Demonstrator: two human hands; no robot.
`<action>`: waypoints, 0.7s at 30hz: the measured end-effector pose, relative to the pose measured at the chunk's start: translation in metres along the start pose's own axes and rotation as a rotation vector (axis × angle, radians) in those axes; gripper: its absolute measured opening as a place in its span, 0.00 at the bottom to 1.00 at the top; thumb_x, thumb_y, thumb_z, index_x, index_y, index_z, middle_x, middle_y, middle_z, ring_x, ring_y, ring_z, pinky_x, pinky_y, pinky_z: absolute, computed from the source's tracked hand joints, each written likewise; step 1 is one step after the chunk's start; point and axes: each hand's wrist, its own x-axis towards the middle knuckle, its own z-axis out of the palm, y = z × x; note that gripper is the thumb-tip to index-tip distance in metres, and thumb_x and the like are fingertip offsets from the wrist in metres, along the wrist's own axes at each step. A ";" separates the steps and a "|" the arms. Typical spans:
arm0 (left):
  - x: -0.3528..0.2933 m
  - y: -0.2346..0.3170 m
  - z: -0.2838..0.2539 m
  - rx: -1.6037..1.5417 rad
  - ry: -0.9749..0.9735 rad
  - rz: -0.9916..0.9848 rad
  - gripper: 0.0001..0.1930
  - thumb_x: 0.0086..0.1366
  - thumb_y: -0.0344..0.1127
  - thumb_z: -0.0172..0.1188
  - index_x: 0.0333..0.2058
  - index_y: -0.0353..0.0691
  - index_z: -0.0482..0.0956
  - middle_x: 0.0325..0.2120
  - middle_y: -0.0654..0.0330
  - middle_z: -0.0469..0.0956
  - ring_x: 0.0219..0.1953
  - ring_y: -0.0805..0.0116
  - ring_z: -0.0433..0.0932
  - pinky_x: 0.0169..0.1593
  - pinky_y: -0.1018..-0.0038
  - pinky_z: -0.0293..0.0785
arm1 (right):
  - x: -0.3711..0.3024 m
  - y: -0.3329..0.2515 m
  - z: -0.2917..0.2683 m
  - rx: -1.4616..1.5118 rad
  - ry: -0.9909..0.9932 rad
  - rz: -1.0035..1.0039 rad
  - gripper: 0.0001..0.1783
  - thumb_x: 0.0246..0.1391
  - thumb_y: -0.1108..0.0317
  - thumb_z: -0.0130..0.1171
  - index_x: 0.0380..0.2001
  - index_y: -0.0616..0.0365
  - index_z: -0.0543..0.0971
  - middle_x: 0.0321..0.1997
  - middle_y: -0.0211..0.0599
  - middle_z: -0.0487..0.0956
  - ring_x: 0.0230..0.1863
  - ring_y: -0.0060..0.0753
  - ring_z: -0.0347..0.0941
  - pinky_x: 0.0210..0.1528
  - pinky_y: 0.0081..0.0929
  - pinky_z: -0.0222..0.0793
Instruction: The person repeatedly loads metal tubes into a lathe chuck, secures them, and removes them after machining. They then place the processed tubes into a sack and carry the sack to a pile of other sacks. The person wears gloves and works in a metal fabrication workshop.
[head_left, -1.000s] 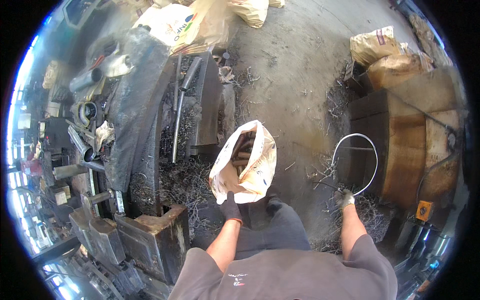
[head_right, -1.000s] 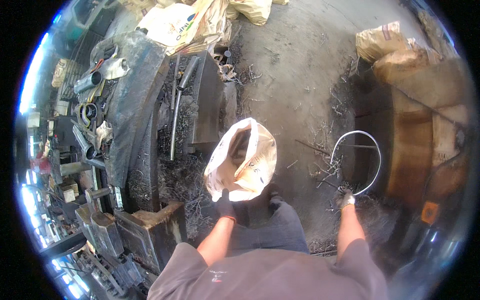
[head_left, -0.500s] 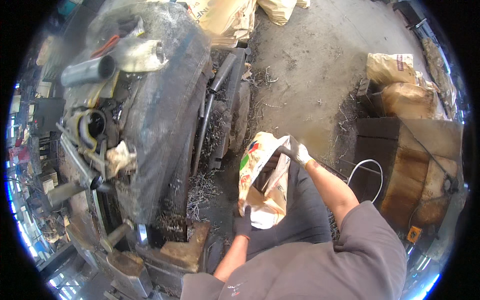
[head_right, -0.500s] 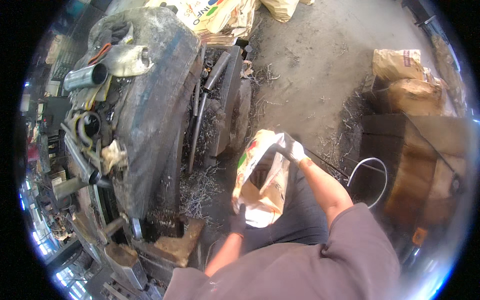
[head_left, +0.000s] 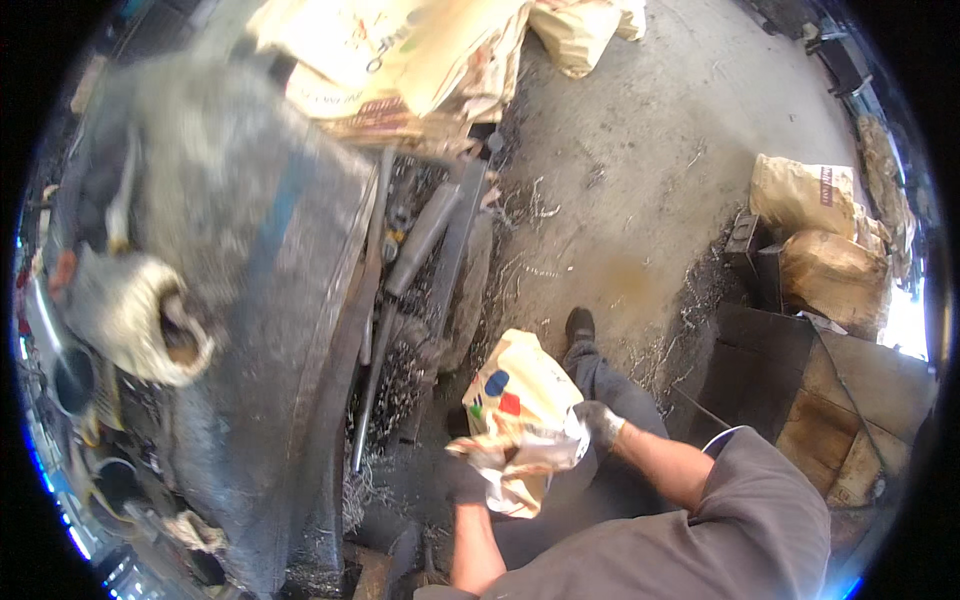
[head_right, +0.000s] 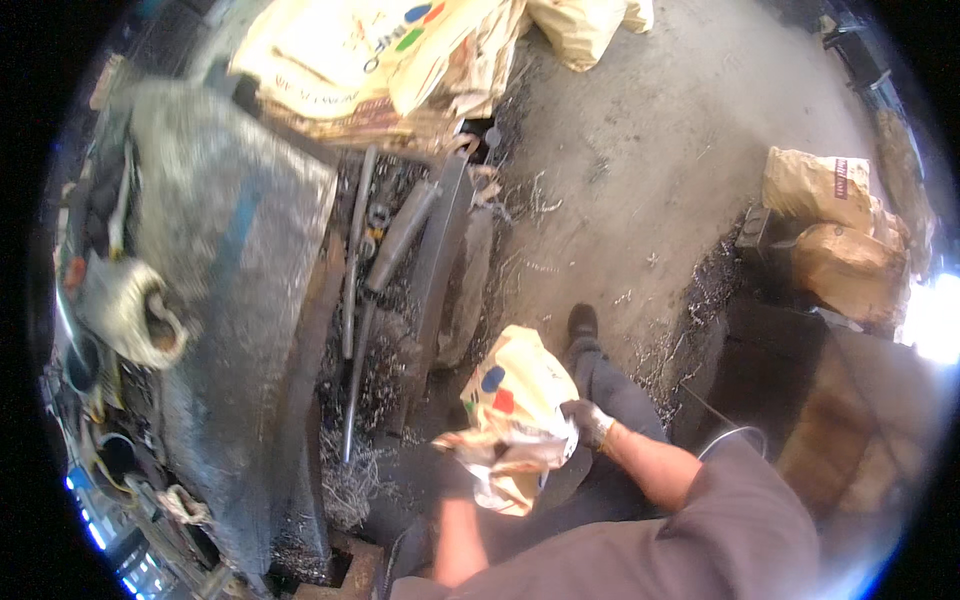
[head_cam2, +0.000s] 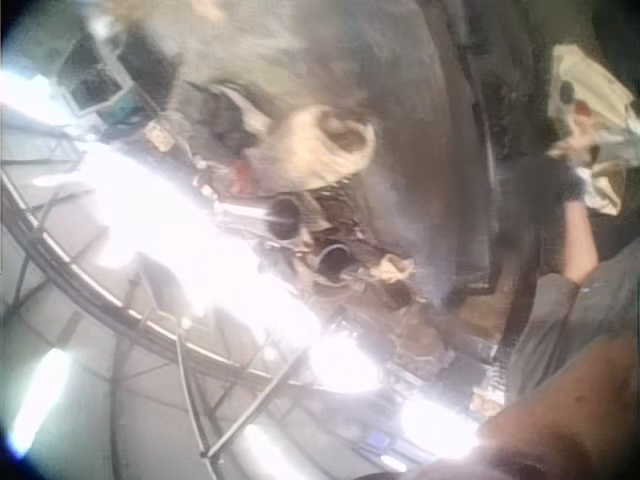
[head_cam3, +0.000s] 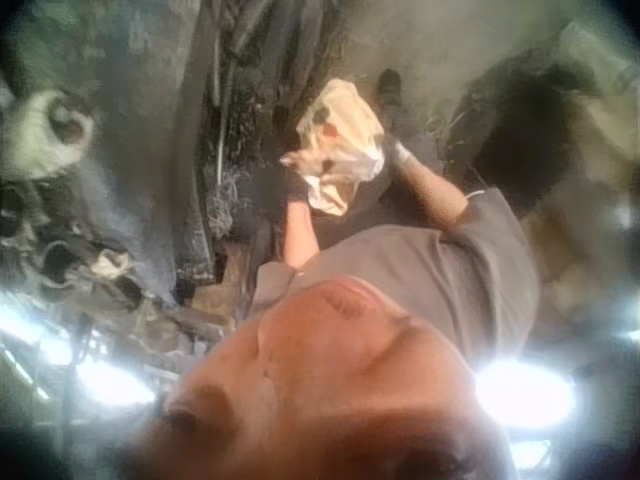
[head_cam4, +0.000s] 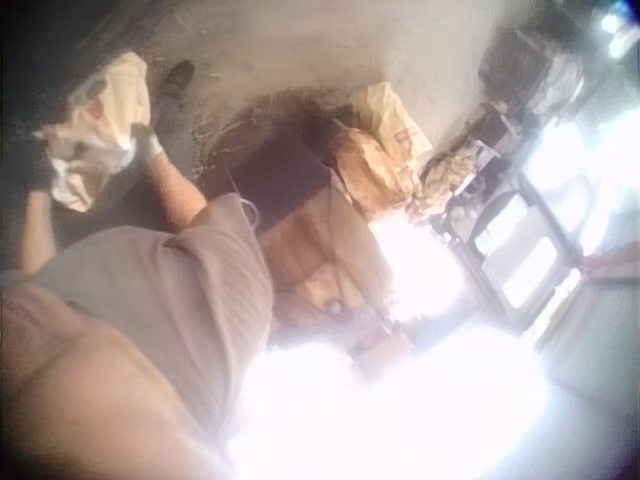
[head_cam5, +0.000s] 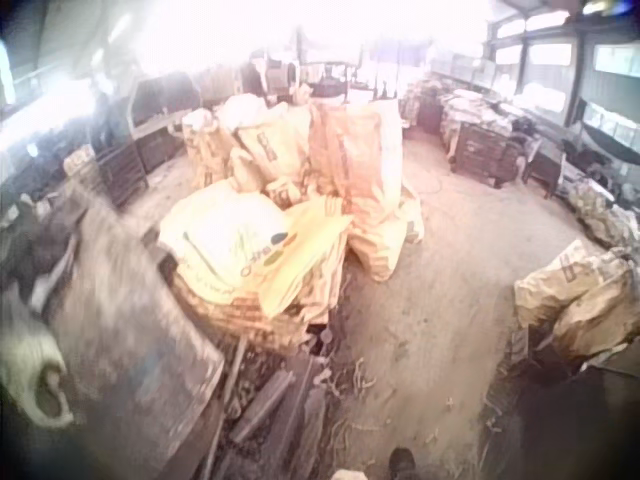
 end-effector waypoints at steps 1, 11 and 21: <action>-0.020 -0.003 0.007 -0.028 -0.013 -0.082 0.24 0.72 0.55 0.57 0.42 0.36 0.85 0.34 0.54 0.83 0.33 0.61 0.81 0.43 0.60 0.80 | -0.006 0.002 0.000 0.059 0.065 -0.008 0.13 0.64 0.69 0.53 0.37 0.64 0.85 0.35 0.41 0.86 0.38 0.35 0.82 0.44 0.36 0.78; -0.111 0.131 0.108 1.384 -0.233 0.553 0.16 0.61 0.48 0.69 0.36 0.41 0.80 0.27 0.51 0.84 0.31 0.55 0.83 0.41 0.59 0.80 | -0.088 -0.099 -0.032 -1.384 0.206 -0.720 0.06 0.52 0.65 0.61 0.31 0.52 0.85 0.35 0.47 0.85 0.40 0.52 0.85 0.41 0.43 0.78; -0.244 0.334 0.375 1.349 -0.745 1.101 0.16 0.52 0.47 0.75 0.31 0.43 0.81 0.25 0.51 0.83 0.29 0.42 0.84 0.36 0.54 0.79 | -0.326 -0.272 -0.048 -1.179 0.492 -1.200 0.31 0.26 0.42 0.81 0.17 0.54 0.76 0.21 0.46 0.77 0.24 0.53 0.76 0.28 0.46 0.69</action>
